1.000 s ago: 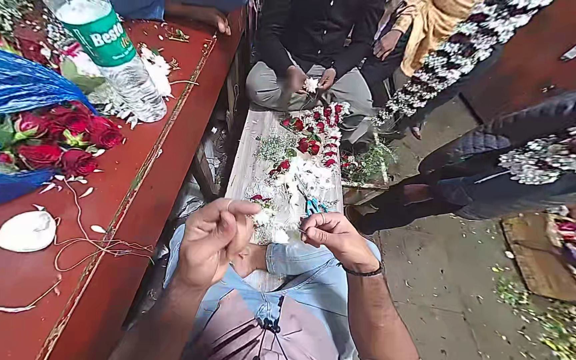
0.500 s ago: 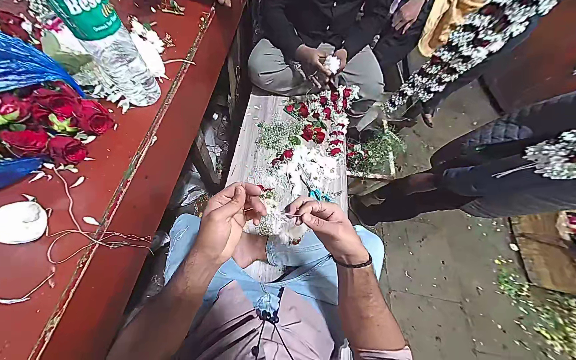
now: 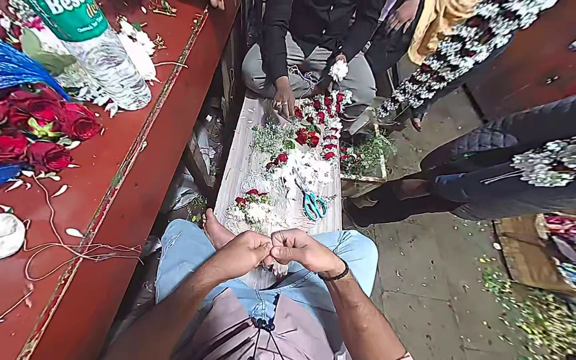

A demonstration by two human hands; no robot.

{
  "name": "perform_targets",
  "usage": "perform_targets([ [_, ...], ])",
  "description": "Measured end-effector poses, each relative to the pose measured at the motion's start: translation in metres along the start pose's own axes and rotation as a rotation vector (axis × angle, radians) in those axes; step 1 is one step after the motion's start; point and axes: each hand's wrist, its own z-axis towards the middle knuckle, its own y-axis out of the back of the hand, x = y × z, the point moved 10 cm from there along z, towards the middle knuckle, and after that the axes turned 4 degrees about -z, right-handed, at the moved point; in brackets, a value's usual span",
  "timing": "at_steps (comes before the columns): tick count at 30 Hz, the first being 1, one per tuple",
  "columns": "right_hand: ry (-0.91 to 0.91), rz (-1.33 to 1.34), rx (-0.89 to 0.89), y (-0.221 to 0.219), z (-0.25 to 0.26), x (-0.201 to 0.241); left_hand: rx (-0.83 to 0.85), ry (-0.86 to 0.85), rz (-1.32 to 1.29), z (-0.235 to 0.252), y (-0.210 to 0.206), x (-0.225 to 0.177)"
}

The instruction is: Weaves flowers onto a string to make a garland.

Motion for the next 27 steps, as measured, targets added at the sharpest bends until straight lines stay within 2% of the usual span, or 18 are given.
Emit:
perform_targets([
  [3,-0.076,-0.259,0.116,-0.01,-0.007,-0.004,0.068,0.054,0.277,-0.005,-0.004,0.01],
  [6,-0.052,-0.276,0.102,-0.007,-0.018,0.008,0.025,-0.062,0.255,-0.015,0.007,0.004],
  [10,0.003,-0.176,-0.279,0.056,-0.03,0.029,-0.075,-0.171,0.033,-0.033,0.032,-0.002],
  [12,0.006,-0.207,-0.508,0.097,-0.027,0.034,-0.043,-0.205,-0.12,-0.04,0.024,0.002],
  [14,-0.001,-0.288,-0.703,0.132,-0.016,0.036,-0.012,-0.191,-0.168,-0.043,0.01,0.014],
  [18,0.037,-0.52,-0.871,0.186,0.034,0.037,0.034,-0.107,-0.152,-0.042,-0.017,0.041],
  [21,0.133,-0.537,-0.932,0.226,0.072,0.03,0.023,-0.093,-0.09,-0.045,-0.026,0.046],
  [24,0.109,-0.495,-0.945,0.231,0.07,0.001,0.006,-0.097,-0.027,-0.05,-0.029,0.048],
  [27,-0.057,-0.422,-0.967,0.238,0.06,-0.08,-0.044,-0.203,-0.016,-0.052,-0.024,0.044],
])
